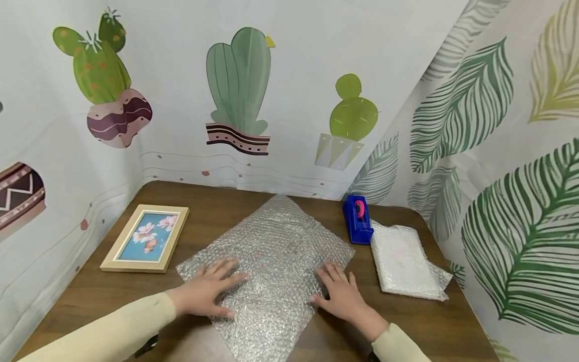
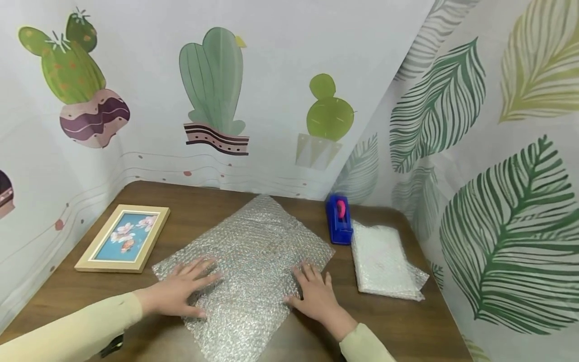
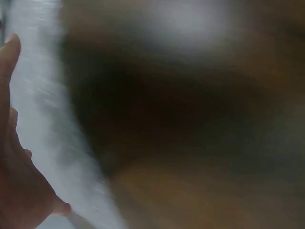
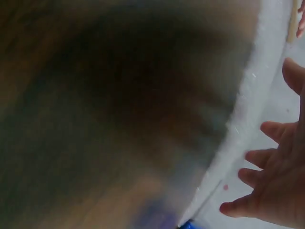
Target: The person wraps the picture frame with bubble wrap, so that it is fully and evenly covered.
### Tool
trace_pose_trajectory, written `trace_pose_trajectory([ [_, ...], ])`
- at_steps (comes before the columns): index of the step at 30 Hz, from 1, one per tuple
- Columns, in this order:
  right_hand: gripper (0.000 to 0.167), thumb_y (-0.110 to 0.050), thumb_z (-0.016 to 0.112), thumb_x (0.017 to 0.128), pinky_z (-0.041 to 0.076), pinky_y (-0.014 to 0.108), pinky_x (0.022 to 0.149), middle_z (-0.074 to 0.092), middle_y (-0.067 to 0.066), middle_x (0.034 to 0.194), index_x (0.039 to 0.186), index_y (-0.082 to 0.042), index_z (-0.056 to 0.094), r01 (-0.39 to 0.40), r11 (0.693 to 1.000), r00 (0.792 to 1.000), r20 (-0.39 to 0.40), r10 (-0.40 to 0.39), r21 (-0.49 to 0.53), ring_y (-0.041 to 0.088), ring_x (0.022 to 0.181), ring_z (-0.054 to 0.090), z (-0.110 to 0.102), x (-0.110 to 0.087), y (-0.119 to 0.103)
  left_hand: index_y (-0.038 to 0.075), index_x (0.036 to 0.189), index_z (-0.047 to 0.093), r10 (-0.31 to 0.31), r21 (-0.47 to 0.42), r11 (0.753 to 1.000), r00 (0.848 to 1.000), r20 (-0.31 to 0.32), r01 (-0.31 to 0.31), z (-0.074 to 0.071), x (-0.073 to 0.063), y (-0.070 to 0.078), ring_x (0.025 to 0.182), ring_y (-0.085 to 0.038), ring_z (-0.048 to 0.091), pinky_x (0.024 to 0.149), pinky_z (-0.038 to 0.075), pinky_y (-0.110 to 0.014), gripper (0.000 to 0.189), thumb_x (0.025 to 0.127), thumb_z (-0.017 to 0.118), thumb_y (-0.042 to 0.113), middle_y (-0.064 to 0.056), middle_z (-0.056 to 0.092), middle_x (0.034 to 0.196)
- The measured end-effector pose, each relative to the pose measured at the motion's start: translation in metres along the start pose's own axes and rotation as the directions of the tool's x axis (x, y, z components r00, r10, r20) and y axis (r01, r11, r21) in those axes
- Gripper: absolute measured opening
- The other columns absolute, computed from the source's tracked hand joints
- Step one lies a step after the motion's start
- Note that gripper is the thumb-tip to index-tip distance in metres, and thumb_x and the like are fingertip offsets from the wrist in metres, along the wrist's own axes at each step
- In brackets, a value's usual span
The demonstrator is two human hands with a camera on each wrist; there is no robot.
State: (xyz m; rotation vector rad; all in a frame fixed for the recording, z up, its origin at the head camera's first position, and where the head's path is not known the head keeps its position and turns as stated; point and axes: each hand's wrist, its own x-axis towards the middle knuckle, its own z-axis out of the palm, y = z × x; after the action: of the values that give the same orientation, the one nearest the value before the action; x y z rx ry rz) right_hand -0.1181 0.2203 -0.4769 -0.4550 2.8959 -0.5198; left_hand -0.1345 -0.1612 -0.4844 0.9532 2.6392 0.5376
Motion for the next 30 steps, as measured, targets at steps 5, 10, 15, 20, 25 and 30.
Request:
trace_pose_trajectory([
  [5, 0.083, -0.051, 0.076, 0.087, 0.021, 0.087, 0.108, 0.038, 0.027, 0.162, 0.152, -0.007, 0.048, -0.028, 1.000, 0.992, 0.121, 0.029, -0.006, 0.051, 0.149, 0.035, 0.009, 0.004, -0.007, 0.027, 0.156, 0.045, 0.027, 0.051, 0.998, 0.998, -0.060, -0.024, 0.014, -0.035, -0.030, 0.148, -0.055, 0.031, 0.107, 0.029, -0.083, 0.079, 0.090, 0.065, 0.065, -0.022, 0.034, 0.165],
  [10, 0.084, -0.049, 0.080, 0.084, 0.021, 0.087, 0.108, 0.039, 0.027, 0.161, 0.150, -0.006, 0.049, -0.026, 1.000, 0.993, 0.117, 0.024, 0.010, 0.050, 0.148, 0.036, 0.010, 0.009, -0.009, 0.028, 0.156, 0.045, 0.042, 0.056, 0.998, 0.993, -0.107, -0.036, 0.018, -0.043, -0.035, 0.147, -0.054, 0.034, 0.107, 0.031, -0.081, 0.076, 0.092, 0.064, 0.064, -0.020, 0.036, 0.164],
  [15, 0.084, -0.050, 0.080, 0.084, 0.023, 0.088, 0.106, 0.039, 0.025, 0.162, 0.150, -0.008, 0.049, -0.021, 1.000, 0.994, 0.108, 0.020, 0.006, 0.050, 0.148, 0.037, 0.011, 0.008, -0.009, 0.027, 0.156, 0.045, 0.026, 0.047, 0.999, 0.995, -0.097, -0.021, 0.017, -0.046, -0.031, 0.148, -0.055, 0.032, 0.107, 0.030, -0.082, 0.077, 0.091, 0.064, 0.064, -0.021, 0.035, 0.165],
  [20, 0.085, -0.052, 0.081, 0.083, 0.024, 0.088, 0.105, 0.039, 0.024, 0.162, 0.151, -0.010, 0.050, -0.026, 1.000, 0.994, 0.104, 0.027, -0.011, 0.050, 0.148, 0.037, 0.010, 0.005, -0.008, 0.027, 0.157, 0.043, 0.015, 0.031, 0.999, 0.997, -0.077, -0.013, 0.018, -0.048, -0.028, 0.149, -0.055, 0.030, 0.107, 0.029, -0.082, 0.078, 0.091, 0.063, 0.065, -0.021, 0.033, 0.166],
  [25, 0.085, -0.051, 0.082, 0.082, 0.024, 0.089, 0.105, 0.039, 0.024, 0.162, 0.150, -0.010, 0.050, -0.031, 1.000, 0.994, 0.103, 0.030, -0.001, 0.050, 0.148, 0.037, 0.009, 0.007, -0.007, 0.028, 0.158, 0.041, 0.007, 0.013, 1.000, 0.998, -0.061, -0.006, 0.018, -0.044, -0.029, 0.150, -0.055, 0.027, 0.109, 0.026, -0.083, 0.080, 0.091, 0.064, 0.065, -0.021, 0.030, 0.167],
  [30, 0.086, -0.050, 0.082, 0.081, 0.024, 0.089, 0.104, 0.039, 0.025, 0.161, 0.150, -0.010, 0.050, -0.030, 1.000, 0.994, 0.104, 0.030, -0.001, 0.051, 0.147, 0.037, 0.006, 0.007, -0.007, 0.029, 0.158, 0.042, 0.001, -0.011, 1.000, 0.998, -0.056, -0.001, 0.016, -0.041, -0.027, 0.151, -0.055, 0.027, 0.108, 0.025, -0.084, 0.080, 0.090, 0.066, 0.064, -0.020, 0.030, 0.167],
])
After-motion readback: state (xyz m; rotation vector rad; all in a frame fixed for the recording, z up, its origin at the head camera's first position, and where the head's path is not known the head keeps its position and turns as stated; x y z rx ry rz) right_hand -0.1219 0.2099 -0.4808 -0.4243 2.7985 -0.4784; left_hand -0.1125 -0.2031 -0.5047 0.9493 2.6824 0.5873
